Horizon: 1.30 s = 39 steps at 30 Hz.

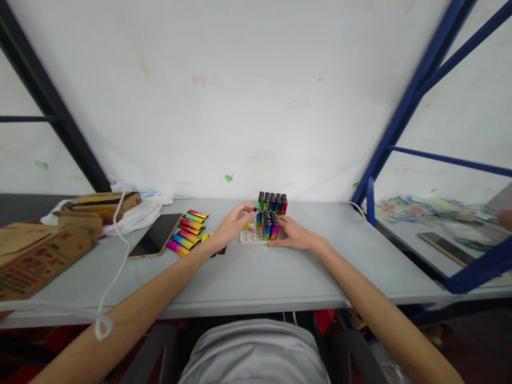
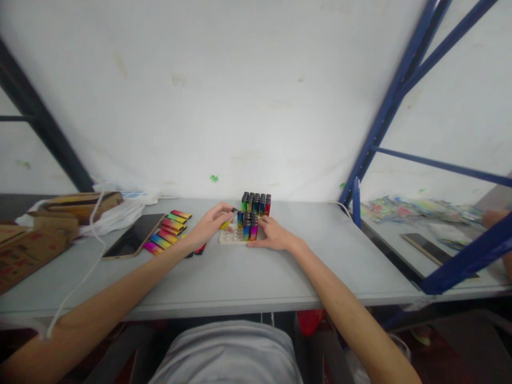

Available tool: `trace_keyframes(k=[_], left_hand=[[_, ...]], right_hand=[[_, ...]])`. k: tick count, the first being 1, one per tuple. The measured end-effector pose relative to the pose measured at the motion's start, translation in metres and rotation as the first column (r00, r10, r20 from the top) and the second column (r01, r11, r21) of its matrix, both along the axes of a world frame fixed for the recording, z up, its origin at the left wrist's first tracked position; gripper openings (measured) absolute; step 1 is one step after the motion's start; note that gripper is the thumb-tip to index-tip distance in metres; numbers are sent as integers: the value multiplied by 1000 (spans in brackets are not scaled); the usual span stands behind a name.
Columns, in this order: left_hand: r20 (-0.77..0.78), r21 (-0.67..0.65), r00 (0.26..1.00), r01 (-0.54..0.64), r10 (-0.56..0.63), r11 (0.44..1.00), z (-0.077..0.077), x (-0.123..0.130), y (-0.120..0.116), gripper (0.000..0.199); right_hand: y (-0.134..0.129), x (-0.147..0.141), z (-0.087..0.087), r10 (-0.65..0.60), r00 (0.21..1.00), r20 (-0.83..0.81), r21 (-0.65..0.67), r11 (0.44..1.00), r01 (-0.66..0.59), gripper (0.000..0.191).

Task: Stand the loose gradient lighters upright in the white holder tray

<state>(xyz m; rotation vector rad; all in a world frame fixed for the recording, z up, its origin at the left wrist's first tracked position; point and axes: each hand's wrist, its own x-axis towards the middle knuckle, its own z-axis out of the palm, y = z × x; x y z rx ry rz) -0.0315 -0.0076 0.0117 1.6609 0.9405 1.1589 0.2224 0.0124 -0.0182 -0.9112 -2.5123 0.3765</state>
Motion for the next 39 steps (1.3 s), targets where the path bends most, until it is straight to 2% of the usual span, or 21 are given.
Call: trace_keyframes(k=[4,8,14,21,27,30,33,35,37,39], left_hand=[[-108,207,989,-78,102,975,-3,1,1,35],[-177,288,976,-69,124,955,-2,-2,0,35],[-277,271,958,9,69,963,-3,-4,1,33],[-393,325,919,103,35,940,4,-7,2,30],[-352,248,932,10,81,969,-8,-2,10,27],[-362,272,921,-42,143,961,-11,2,12,27],[-480,354,862,20,163,935,-1,-3,10,31],[-574,396,791,42,212,917,10,-14,9,36],[-657,429,673,-37,340,903,20,-30,10,40],[-721,471,492,-169,488,866,25,-50,15,43]], right_hand=[[0,0,1,4,1000,8,9,1000,-4,77],[-1,-1,2,13,1000,6,4,1000,-13,76],[-2,-1,3,28,1000,-8,23,999,-28,75],[-2,-1,3,13,1000,11,21,1000,-13,77],[-2,-1,3,0,1000,28,12,1000,-1,78],[-3,0,3,0,999,32,20,1000,-1,77],[-3,1,2,12,1000,23,30,999,-12,79],[-2,1,2,4,1000,20,33,999,-5,80],[-2,1,1,-5,1000,28,31,1000,4,79],[-2,1,1,0,999,38,23,1000,-1,76]])
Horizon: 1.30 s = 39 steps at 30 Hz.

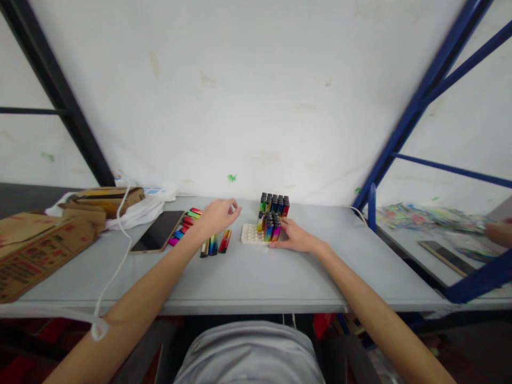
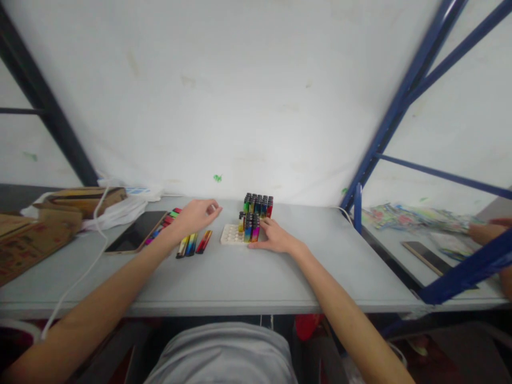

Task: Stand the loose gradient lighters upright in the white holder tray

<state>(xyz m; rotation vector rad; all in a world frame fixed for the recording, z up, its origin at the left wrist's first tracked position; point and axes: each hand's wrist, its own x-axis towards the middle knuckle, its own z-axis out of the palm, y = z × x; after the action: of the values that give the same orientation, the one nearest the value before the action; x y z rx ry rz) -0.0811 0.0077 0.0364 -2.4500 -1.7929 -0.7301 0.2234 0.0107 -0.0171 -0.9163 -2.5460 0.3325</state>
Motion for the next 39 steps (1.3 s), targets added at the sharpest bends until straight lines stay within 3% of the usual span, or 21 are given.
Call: trace_keyframes(k=[4,7,13,18,26,29,32,36,39], left_hand=[[-231,-86,922,-338,312,937,-2,-39,14,50],[-337,-209,858,-469,387,858,-2,-56,17,57],[-392,-318,863,-452,318,833,8,-48,7,64],[-457,-246,854,-390,249,887,6,-26,-3,52],[-262,-197,940,-276,221,941,1,-19,2,50],[-155,-146,959,-259,236,955,8,-30,6,46],[-101,-104,938,-342,332,934,13,-53,11,43],[-154,-182,908,-415,391,891,10,-99,22,43],[-194,-152,893,-435,405,887,4,-124,30,49]], right_hand=[[0,0,0,3,1000,5,-12,1000,-3,74],[0,0,1,-9,1000,3,-11,1000,9,75],[0,0,0,-6,1000,8,-19,1000,6,71],[0,1,1,-4,1000,9,-18,1000,4,69],[2,1,-1,-13,1000,10,-19,1000,13,71],[1,1,-1,-2,1000,0,-18,1000,2,71],[1,2,0,7,1000,-4,-14,1000,-7,72],[1,2,-1,0,1000,1,-1,1000,0,75],[2,2,-1,12,1000,5,6,1000,-12,76]])
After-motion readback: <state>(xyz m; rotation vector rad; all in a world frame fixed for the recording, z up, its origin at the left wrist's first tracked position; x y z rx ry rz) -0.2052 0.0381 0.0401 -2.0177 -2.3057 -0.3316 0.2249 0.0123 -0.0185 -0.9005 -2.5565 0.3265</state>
